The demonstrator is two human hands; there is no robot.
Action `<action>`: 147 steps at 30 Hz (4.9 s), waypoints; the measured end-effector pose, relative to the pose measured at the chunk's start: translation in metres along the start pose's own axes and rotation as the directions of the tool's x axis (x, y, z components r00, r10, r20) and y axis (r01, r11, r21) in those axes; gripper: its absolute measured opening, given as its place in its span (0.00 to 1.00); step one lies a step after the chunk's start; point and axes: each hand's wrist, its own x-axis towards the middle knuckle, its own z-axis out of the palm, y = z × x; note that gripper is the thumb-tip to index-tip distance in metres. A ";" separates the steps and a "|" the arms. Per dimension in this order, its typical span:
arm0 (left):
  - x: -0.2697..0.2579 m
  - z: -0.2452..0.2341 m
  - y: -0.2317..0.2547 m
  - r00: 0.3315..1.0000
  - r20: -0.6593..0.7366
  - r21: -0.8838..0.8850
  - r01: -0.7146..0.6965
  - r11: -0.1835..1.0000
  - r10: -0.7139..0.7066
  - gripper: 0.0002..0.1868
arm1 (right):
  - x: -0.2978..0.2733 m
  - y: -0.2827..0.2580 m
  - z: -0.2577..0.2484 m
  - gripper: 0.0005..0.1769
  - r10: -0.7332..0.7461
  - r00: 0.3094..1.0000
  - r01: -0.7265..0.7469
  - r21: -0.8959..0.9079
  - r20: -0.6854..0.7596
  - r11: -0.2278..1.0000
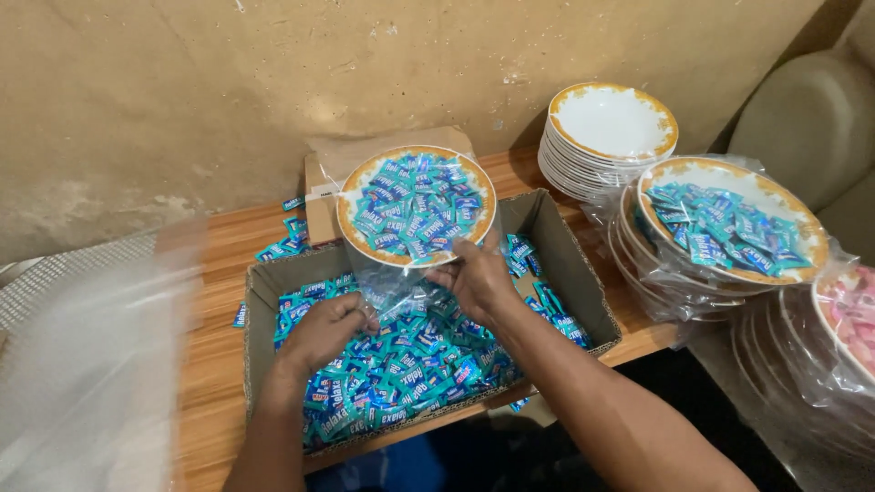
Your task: The person is manually filling decorative bowls with small blue-wrapped snacks from a large box and then wrapping each filled bowl in clear plastic film.
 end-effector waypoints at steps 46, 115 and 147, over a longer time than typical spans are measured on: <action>0.012 0.010 -0.026 0.999 -0.032 -0.367 -0.017 0.930 0.005 0.15 | -0.027 -0.011 -0.008 0.30 0.328 0.858 -0.108 -0.485 0.395 0.868; 0.038 0.020 -0.043 0.918 -0.372 -0.870 -0.293 0.397 -0.137 0.14 | 0.041 0.010 -0.056 0.34 0.167 0.973 -0.167 -0.009 0.159 0.986; 0.033 0.061 0.045 0.893 -0.323 -0.882 -0.163 0.442 -0.315 0.10 | -0.058 -0.134 -0.059 0.21 -0.266 0.963 0.193 -0.612 -0.030 0.767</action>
